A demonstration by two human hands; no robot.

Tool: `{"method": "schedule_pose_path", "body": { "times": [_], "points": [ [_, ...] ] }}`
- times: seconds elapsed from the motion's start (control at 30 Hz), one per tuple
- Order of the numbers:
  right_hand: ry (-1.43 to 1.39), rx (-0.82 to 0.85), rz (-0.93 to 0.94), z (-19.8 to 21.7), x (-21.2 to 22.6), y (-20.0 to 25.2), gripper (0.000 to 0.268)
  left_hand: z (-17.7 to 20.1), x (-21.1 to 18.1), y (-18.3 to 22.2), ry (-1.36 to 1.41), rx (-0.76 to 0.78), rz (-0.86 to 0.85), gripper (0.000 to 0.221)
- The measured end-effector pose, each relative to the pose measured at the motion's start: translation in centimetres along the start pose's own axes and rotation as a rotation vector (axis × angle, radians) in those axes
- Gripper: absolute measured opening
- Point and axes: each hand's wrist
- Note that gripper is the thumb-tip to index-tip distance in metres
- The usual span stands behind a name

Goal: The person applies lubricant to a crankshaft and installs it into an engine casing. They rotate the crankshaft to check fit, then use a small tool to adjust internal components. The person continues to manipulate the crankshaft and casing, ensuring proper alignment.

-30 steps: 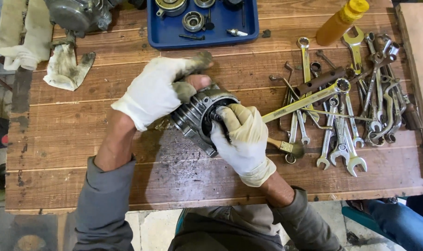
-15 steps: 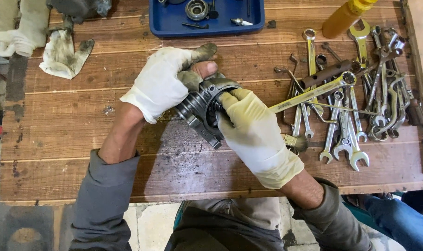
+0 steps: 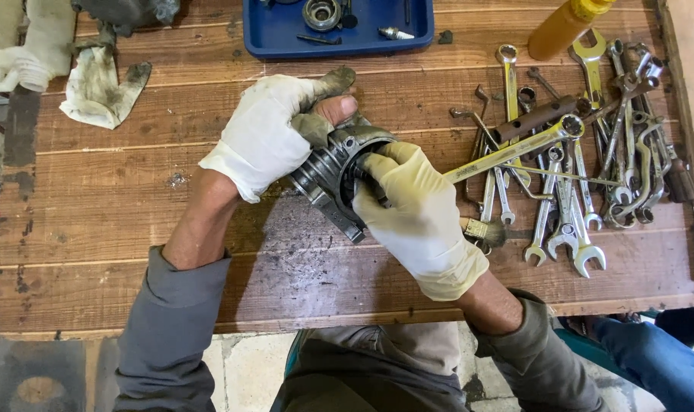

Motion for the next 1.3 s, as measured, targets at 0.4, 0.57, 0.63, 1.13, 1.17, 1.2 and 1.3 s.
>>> {"method": "schedule_pose_path", "body": {
  "times": [0.4,0.57,0.63,1.13,1.17,1.2,1.3],
  "points": [
    [-0.017,-0.091,0.135,-0.7,-1.1,1.1,0.032,0.0,0.0,0.2,0.001,-0.007,-0.004,0.047],
    [-0.073,0.043,0.139,0.0,-0.9,-0.2,0.027,-0.1,0.1,0.2,-0.008,-0.022,0.007,0.045],
    [-0.066,0.019,0.171,-0.2,-1.4,0.0,0.027,0.0,0.0,0.4,-0.007,-0.019,-0.004,0.047],
    [-0.075,0.048,0.378,0.3,-2.2,-0.3,0.019,-0.3,-0.5,0.6,0.025,-0.019,0.028,0.048],
    [-0.1,0.063,0.368,0.4,-2.3,-0.4,0.023,-0.3,-0.8,0.7,0.067,0.001,0.054,0.047],
    [-0.099,0.062,0.367,0.2,-2.4,-0.2,0.023,-0.3,-0.6,0.6,0.066,0.001,0.053,0.047],
    [-0.05,-0.068,0.309,-0.2,-2.5,0.2,0.02,-0.5,0.0,0.2,0.026,-0.061,0.015,0.045]
  ]
}}
Point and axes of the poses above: each hand's wrist, its own y-axis away from the middle knuckle, its own z-axis out of the back of the hand, x = y × z, and after that the axes turned 14 degrees about z, right-handed
